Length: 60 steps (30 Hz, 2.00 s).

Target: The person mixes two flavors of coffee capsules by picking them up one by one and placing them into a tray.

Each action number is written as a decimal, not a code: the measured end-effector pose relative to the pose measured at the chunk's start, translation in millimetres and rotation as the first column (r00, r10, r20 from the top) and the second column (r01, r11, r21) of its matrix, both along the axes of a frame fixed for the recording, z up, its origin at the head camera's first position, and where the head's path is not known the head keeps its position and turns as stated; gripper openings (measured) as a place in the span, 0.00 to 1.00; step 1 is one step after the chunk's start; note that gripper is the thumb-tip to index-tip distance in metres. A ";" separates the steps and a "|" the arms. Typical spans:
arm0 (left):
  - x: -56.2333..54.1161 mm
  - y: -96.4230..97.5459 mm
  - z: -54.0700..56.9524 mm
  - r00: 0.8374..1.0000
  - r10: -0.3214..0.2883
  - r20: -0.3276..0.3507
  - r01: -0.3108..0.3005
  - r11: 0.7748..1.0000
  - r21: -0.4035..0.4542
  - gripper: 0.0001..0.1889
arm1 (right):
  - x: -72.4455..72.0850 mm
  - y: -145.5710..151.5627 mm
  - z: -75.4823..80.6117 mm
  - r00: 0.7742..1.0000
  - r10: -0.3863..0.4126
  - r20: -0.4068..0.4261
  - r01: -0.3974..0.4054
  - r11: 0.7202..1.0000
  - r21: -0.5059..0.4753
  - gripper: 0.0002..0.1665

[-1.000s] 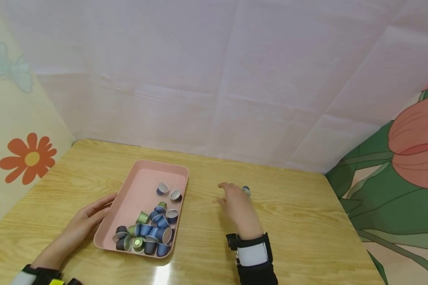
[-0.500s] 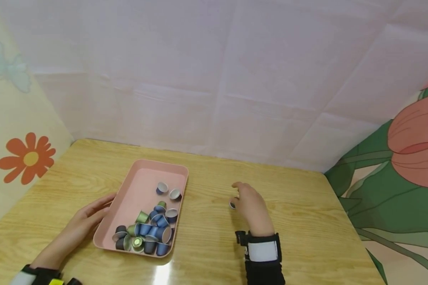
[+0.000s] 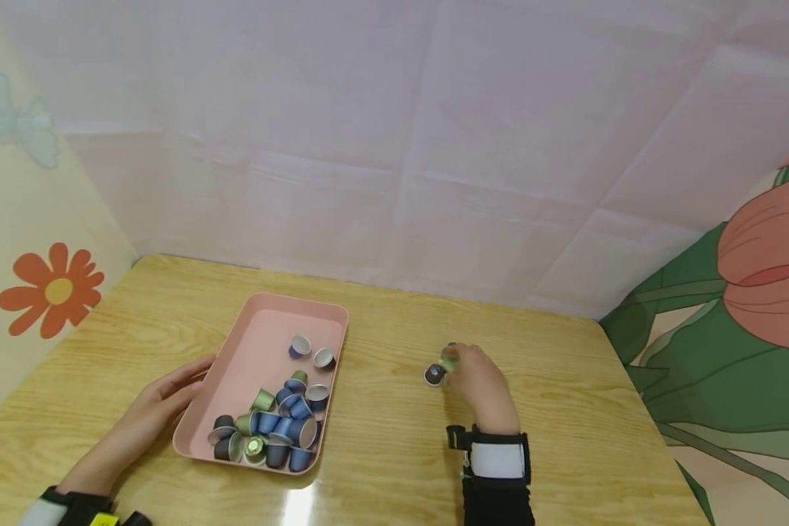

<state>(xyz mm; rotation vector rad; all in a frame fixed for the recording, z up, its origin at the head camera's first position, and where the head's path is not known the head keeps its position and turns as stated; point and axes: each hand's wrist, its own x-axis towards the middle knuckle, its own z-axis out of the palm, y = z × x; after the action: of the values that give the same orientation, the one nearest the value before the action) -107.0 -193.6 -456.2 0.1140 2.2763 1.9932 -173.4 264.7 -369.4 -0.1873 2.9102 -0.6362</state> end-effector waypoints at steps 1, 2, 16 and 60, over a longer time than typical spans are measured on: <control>0.1 0.0 -0.1 1.000 0.000 0.002 0.000 1.000 0.001 0.28 | -0.6 0.8 -1.4 1.000 -0.005 0.010 0.005 1.000 -0.006 0.25; 0.1 -0.2 -0.1 1.000 0.002 0.004 -0.002 1.000 0.001 0.29 | -1.4 1.4 -2.9 1.000 -0.010 0.019 0.010 1.000 -0.011 0.26; 0.6 0.0 0.1 1.000 -0.005 -0.002 0.005 1.000 0.020 0.29 | -6.3 4.1 -15.6 0.997 -0.014 0.075 0.014 1.000 0.007 0.25; -0.9 -1.1 -1.6 1.000 -0.012 -0.003 0.012 1.000 0.005 0.29 | 10.6 -40.4 17.6 0.999 0.033 -0.042 -0.032 0.999 0.018 0.22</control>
<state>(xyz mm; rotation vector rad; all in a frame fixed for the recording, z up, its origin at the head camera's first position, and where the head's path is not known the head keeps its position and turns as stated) -107.9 -194.7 -457.8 0.1317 2.2673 1.9941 -162.8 224.4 -351.8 -0.2489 2.9458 -0.6092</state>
